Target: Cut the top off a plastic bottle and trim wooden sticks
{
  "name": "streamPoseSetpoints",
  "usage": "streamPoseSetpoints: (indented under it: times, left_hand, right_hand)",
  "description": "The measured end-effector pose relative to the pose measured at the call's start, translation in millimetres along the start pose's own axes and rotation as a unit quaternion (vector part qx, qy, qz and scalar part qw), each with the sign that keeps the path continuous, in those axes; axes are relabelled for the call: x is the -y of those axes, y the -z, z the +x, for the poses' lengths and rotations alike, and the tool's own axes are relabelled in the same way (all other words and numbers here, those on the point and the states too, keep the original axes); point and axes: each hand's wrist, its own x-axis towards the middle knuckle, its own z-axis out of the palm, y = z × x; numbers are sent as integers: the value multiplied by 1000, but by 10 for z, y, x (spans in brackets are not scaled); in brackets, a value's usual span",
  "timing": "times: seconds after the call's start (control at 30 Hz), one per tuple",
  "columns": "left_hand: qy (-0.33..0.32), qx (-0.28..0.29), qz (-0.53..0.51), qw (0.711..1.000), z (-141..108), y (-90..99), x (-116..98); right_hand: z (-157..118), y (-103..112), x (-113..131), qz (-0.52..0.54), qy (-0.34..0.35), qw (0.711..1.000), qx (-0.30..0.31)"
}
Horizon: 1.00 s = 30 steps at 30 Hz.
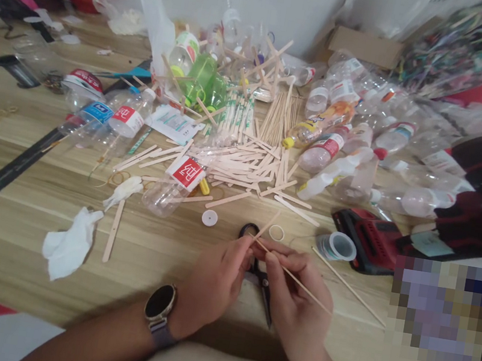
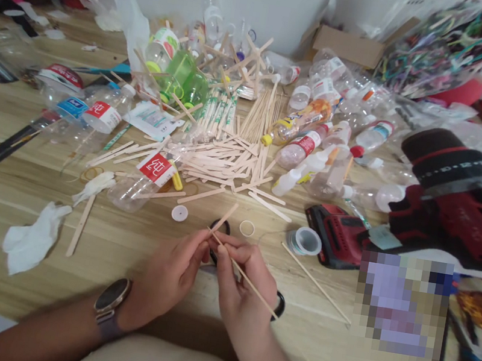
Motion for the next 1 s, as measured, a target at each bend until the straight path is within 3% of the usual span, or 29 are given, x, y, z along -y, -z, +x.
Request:
streamPoseSetpoints:
  times: [0.23, 0.4, 0.5, 0.63, 0.77, 0.9, 1.0]
  left_hand:
    - [-4, 13, 2, 1000, -29, -14, 22]
    - [51, 39, -50, 997, 22, 23, -35]
    - [100, 32, -107, 989, 90, 86, -88]
    - [111, -13, -195, 974, 138, 188, -136]
    - [168, -62, -348, 920, 141, 307, -178]
    - [219, -60, -506, 832, 162, 482, -213]
    - [205, -90, -612, 758, 185, 564, -233]
  right_hand:
    - [-22, -22, 11, 24, -7, 1000, -5]
    - [31, -36, 56, 75, -40, 996, -13]
    - [94, -42, 90, 145, -62, 987, -15]
    - [129, 3, 163, 237, -115, 965, -6]
    - [127, 155, 251, 333, -193, 922, -30]
    - [137, 354, 301, 390, -233, 889, -51]
    - [135, 416, 329, 433, -243, 867, -53]
